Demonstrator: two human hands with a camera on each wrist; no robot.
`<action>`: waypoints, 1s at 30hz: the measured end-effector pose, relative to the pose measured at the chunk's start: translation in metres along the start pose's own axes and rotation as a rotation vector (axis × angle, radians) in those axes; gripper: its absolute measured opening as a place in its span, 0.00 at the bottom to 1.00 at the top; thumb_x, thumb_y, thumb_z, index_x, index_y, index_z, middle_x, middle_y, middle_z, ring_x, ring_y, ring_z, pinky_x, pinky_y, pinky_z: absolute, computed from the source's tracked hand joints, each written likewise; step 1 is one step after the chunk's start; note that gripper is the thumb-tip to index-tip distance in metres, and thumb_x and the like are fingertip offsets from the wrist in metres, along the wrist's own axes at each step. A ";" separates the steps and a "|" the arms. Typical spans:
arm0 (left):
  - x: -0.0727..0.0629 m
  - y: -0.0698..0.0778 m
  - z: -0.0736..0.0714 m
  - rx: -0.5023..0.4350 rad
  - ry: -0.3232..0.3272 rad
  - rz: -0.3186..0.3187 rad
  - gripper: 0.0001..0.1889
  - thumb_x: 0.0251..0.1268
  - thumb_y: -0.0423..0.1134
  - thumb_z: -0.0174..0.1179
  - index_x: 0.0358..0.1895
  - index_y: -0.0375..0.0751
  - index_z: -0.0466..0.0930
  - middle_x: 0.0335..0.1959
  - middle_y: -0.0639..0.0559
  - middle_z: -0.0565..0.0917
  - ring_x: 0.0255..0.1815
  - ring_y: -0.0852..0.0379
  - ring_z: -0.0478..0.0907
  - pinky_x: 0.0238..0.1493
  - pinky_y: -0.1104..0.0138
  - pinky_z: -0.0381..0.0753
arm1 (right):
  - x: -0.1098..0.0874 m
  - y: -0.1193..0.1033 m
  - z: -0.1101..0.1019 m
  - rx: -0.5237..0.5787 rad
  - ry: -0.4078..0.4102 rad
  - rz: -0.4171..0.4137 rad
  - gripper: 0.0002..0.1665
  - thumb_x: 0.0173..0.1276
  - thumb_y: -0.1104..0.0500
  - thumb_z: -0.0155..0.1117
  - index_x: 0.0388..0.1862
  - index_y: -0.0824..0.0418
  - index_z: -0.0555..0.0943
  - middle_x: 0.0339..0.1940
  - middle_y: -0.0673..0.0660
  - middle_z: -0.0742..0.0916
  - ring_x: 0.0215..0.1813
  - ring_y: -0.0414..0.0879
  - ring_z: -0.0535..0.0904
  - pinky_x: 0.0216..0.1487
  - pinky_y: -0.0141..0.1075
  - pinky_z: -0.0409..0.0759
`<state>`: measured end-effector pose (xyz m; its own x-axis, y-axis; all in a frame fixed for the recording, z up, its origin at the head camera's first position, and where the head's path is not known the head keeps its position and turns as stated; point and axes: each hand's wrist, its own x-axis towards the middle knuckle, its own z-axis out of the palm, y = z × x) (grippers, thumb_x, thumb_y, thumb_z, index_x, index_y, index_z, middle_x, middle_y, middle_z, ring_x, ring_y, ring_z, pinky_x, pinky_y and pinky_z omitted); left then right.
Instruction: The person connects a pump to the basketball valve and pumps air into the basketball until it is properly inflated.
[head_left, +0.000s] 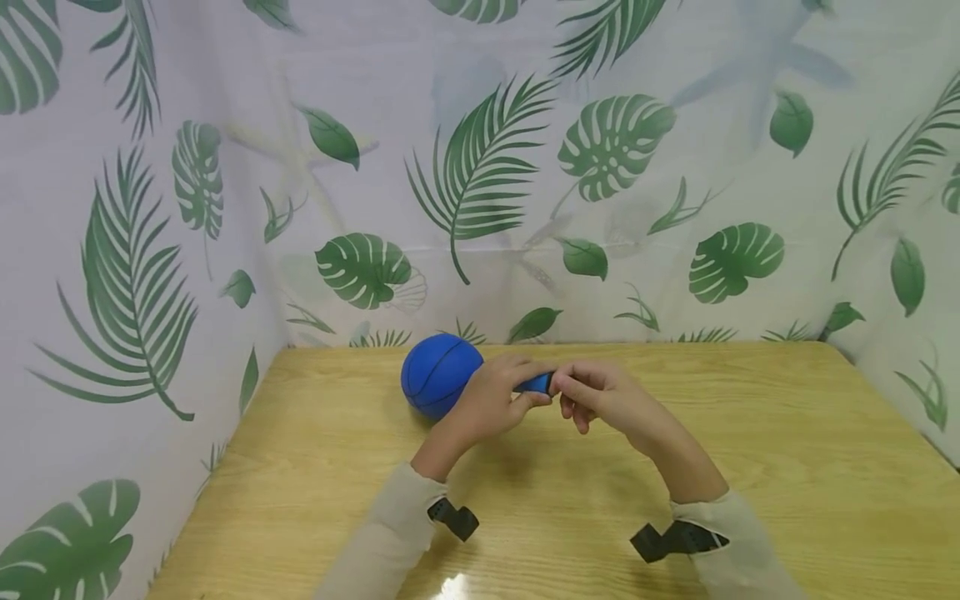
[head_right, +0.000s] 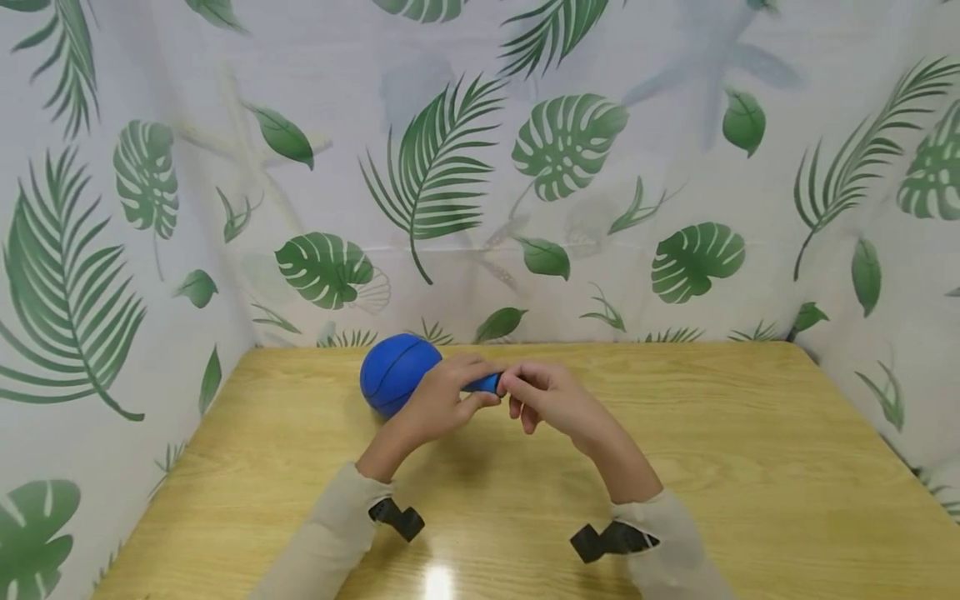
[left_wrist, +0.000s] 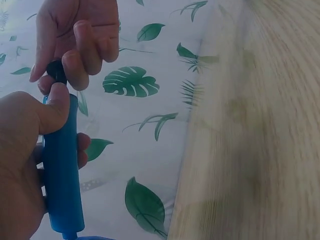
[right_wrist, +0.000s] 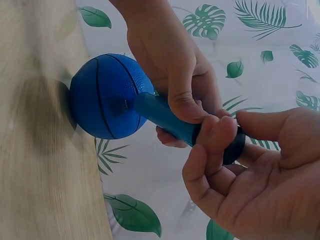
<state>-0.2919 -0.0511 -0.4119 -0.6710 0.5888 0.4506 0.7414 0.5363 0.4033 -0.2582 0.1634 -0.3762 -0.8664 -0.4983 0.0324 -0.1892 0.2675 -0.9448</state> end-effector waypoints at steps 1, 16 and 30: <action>-0.001 -0.001 0.000 -0.004 -0.005 -0.002 0.21 0.73 0.46 0.62 0.67 0.49 0.80 0.54 0.52 0.84 0.54 0.54 0.80 0.54 0.62 0.80 | 0.000 0.000 0.000 -0.007 -0.013 0.002 0.20 0.83 0.52 0.51 0.48 0.70 0.77 0.30 0.55 0.80 0.24 0.42 0.75 0.31 0.35 0.79; -0.002 -0.017 -0.019 -0.124 0.022 -0.058 0.21 0.70 0.45 0.65 0.64 0.52 0.82 0.58 0.50 0.85 0.59 0.50 0.80 0.62 0.53 0.77 | -0.032 -0.017 -0.044 -0.045 -0.059 -0.119 0.18 0.85 0.55 0.46 0.39 0.66 0.76 0.24 0.52 0.77 0.23 0.50 0.69 0.25 0.42 0.73; 0.002 -0.004 -0.006 -0.031 0.069 0.003 0.18 0.70 0.44 0.65 0.61 0.47 0.83 0.57 0.49 0.86 0.58 0.49 0.80 0.58 0.56 0.80 | -0.020 -0.010 -0.028 -0.011 -0.015 -0.098 0.19 0.85 0.54 0.47 0.37 0.66 0.74 0.25 0.50 0.74 0.26 0.43 0.71 0.29 0.37 0.74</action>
<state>-0.2964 -0.0559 -0.4080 -0.6674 0.5466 0.5057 0.7442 0.5146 0.4259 -0.2522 0.1941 -0.3585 -0.8362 -0.5352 0.1195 -0.2777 0.2254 -0.9339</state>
